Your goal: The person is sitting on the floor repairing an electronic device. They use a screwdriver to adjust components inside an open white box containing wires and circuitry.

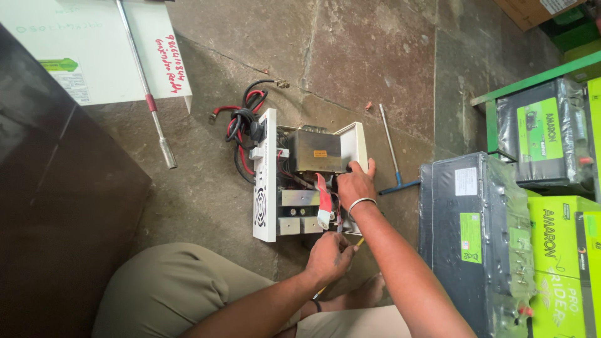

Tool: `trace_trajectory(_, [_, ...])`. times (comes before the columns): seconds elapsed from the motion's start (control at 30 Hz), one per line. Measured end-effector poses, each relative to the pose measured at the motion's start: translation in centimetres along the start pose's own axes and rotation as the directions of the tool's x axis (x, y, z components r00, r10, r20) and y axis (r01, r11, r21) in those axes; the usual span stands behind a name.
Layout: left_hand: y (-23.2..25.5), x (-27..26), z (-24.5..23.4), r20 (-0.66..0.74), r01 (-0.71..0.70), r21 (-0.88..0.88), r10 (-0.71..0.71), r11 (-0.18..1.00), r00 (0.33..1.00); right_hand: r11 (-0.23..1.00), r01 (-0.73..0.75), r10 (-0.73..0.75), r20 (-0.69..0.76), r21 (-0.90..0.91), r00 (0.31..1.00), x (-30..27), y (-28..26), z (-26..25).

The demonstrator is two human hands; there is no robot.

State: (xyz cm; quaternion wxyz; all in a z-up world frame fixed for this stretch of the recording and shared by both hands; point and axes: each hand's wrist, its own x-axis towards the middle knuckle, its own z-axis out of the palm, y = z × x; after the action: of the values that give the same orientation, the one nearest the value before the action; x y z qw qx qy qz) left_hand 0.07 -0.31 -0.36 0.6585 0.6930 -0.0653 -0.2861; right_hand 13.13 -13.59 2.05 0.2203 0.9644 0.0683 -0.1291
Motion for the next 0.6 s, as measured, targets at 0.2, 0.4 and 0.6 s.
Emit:
trace_trajectory(0.2, [-0.1, 0.2, 0.0, -0.005, -0.045, 0.001, 0.045, 0.999, 0.999, 1.0, 0.009, -0.007, -0.077, 0.024, 0.997, 0.1, 0.1, 0.4])
trace_trajectory(0.4, [-0.1, 0.3, 0.1, 0.01, -0.013, -0.001, 0.013, 1.0, 1.0, 0.999, 0.023, -0.018, -0.107, 0.039, 0.994, -0.2, -0.1, 0.3])
trace_trajectory(0.6, [0.2, 0.5, 0.0, 0.022, 0.001, 0.015, -0.001, 1.0, 1.0, 0.996, 0.052, -0.049, 0.047, -0.071, 0.998, 0.8, 0.1, -0.1])
